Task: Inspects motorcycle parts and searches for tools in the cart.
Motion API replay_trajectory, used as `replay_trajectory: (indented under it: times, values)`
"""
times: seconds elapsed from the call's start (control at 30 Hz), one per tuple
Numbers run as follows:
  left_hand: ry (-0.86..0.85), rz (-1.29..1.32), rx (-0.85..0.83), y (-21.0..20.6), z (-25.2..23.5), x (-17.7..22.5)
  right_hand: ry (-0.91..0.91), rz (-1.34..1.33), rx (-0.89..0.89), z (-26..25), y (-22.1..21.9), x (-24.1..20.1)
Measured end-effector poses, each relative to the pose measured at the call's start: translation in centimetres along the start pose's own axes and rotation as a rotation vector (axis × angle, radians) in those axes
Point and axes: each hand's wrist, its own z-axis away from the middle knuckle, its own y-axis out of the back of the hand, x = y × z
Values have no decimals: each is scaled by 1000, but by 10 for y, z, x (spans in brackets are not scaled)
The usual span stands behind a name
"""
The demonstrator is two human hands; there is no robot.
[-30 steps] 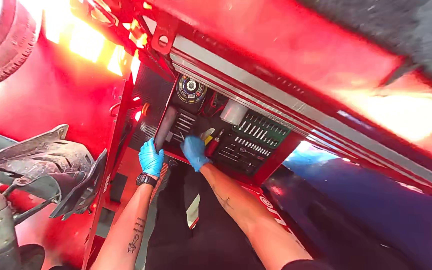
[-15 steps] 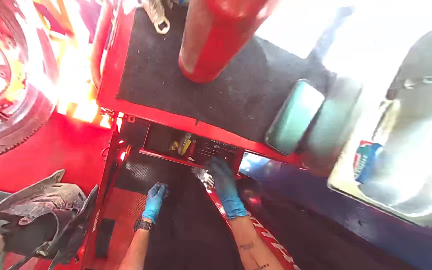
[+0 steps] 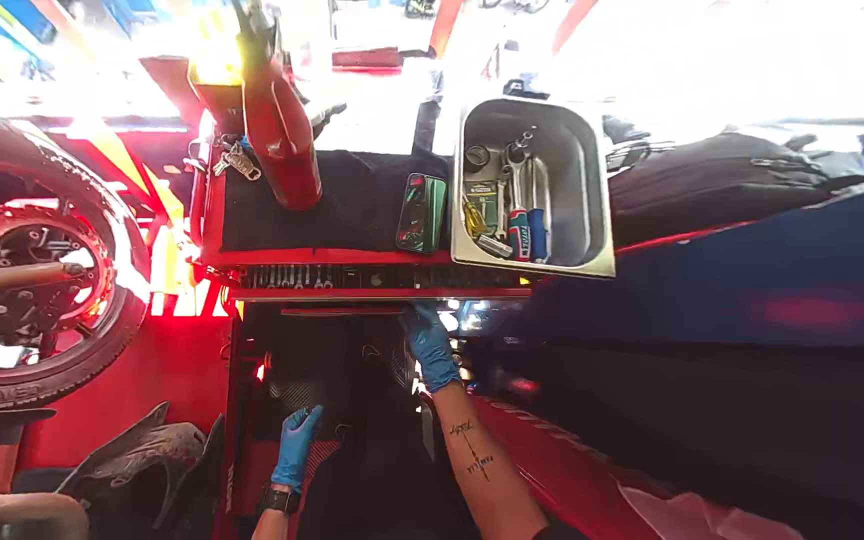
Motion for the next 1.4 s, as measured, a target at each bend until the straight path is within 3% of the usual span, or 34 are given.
replay_trajectory:
  times: [0.13,0.23,0.33,0.43,0.6,0.8,0.87,0.93,1.0,1.07,1.13,1.2,1.23,1.4]
  values:
    - [-185,-169,-95,-39,3,62,-157,418,-62,82,43,-20]
    - [-254,-186,-165,-53,10,92,21,574,-87,114,61,-68]
    - [-247,-189,-175,-56,14,106,220,765,-21,99,68,-123]
    - [-265,-379,-90,-55,3,100,185,1016,-26,62,63,-148]
    - [-173,-560,42,-50,10,82,49,1406,-253,12,44,-137]
    - [-108,-622,136,-49,33,62,-85,1834,-600,1,29,-139]
    - [-86,-614,155,-51,36,58,-92,1851,-796,11,7,-160]
    - [-57,-584,163,-51,40,57,-18,1661,-1035,27,-19,-192]
    - [-37,-531,182,-53,42,60,121,1421,-1135,35,-42,-232]
    - [-35,-462,198,-58,45,65,294,1296,-953,29,-56,-273]
    - [-53,-402,204,-62,48,75,405,1350,-585,5,-63,-308]
    - [-87,-350,209,-62,50,87,388,1464,-221,-29,-65,-327]
    - [-108,-327,206,-62,49,92,360,1502,-120,-49,-68,-331]
    - [-159,-248,171,-52,32,98,411,1826,25,-137,-89,-309]
